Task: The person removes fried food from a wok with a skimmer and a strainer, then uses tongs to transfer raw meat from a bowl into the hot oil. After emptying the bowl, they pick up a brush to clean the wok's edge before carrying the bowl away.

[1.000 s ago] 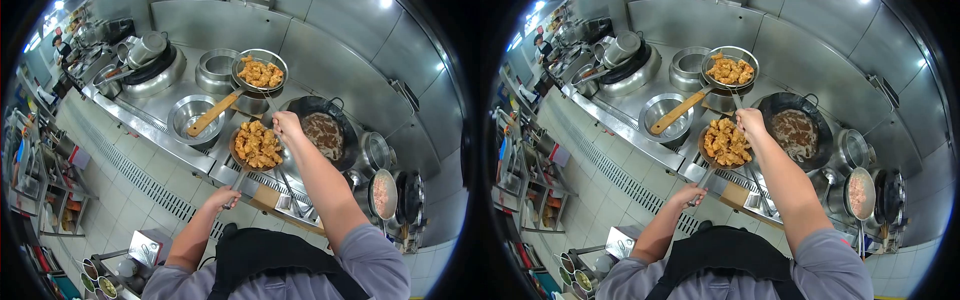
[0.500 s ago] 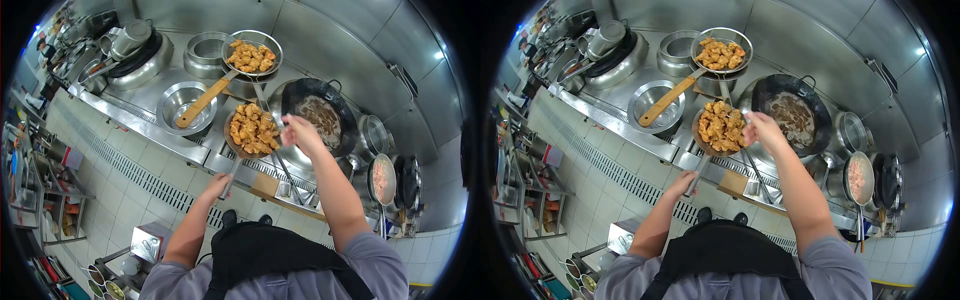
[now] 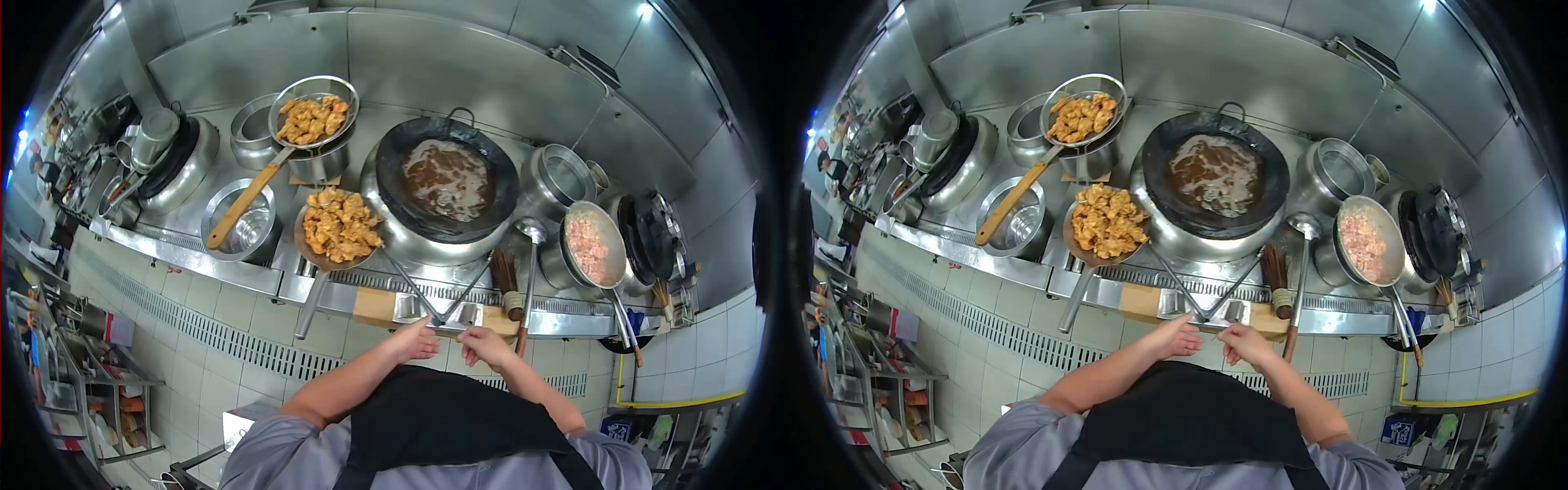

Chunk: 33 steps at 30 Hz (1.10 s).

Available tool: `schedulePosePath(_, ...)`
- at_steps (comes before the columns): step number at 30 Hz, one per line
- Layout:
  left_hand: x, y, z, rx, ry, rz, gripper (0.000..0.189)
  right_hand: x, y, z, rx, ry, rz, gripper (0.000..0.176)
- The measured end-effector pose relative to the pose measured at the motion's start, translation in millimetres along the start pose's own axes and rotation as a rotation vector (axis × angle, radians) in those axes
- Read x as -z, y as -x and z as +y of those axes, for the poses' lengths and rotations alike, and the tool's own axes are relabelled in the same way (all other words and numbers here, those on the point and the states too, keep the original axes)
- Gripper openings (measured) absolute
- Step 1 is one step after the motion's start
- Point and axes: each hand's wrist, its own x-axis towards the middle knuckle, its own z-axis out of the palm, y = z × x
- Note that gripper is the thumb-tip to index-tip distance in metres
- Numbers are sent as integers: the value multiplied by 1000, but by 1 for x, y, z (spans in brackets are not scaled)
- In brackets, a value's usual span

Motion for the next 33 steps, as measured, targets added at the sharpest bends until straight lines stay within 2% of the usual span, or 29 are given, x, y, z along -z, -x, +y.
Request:
schedulePosePath(4,-34,-35,-4,-140,117,79,60,32,17,25,79,-3,-91,23)
schedulePosePath(6,-26,-65,-13,-259,154,287,49,50,25,42,85,-15,-91,23)
schedulePosePath(7,-25,-66,-14,-302,156,265,40,60,30,50,93,-26,-101,23)
schedulePosePath(12,-70,-31,-22,-429,146,181,31,96,47,67,110,-92,-184,27)
schedulePosePath(14,-90,-14,-35,-444,245,55,33,98,38,67,178,-219,-284,41)
schedulePosePath(16,-109,0,-54,-444,304,27,32,87,33,47,126,-385,-352,53)
schedulePosePath(18,-130,11,-75,-490,260,-58,28,71,21,35,23,-644,-451,61)
schedulePosePath(19,-137,14,-84,-457,240,-73,28,70,12,32,-11,-699,-539,57)
schedulePosePath(20,-140,18,-89,-429,74,-110,28,70,5,32,-42,-755,-628,54)
schedulePosePath(21,-143,22,-91,-403,-89,-148,27,66,3,38,-32,-785,-603,54)
schedulePosePath(22,-149,26,-88,-382,-109,-162,27,61,0,40,66,-728,-622,51)
schedulePosePath(23,-154,31,-84,-305,-296,-135,27,62,-2,42,162,-664,-642,48)
schedulePosePath(24,-156,33,-80,-231,-478,-108,28,68,5,42,171,-678,-627,48)
schedulePosePath(25,-149,29,-81,-190,-745,-165,33,76,21,42,186,-651,-637,47)
schedulePosePath(26,-142,24,-79,-187,-746,-172,33,84,37,41,198,-615,-651,46)
schedulePosePath(27,-134,22,-78,-314,-1055,-209,34,94,51,40,209,-567,-563,34)
schedulePosePath(28,-130,22,-77,-443,-1363,-241,35,110,63,42,189,-594,-534,30)
schedulePosePath(29,-135,31,-73,-357,-1245,-85,34,130,76,44,169,-619,-504,26)
schedulePosePath(30,-129,33,-70,-360,-1243,-87,34,147,98,40,181,-592,-365,26)
schedulePosePath(31,-118,35,-67,-393,-1135,50,33,166,119,35,194,-564,-225,26)
schedulePosePath(32,-106,36,-62,-424,-1025,182,32,188,131,36,174,-458,-30,26)
schedulePosePath(33,-90,38,-58,-427,-1029,173,32,209,150,31,228,-222,238,30)
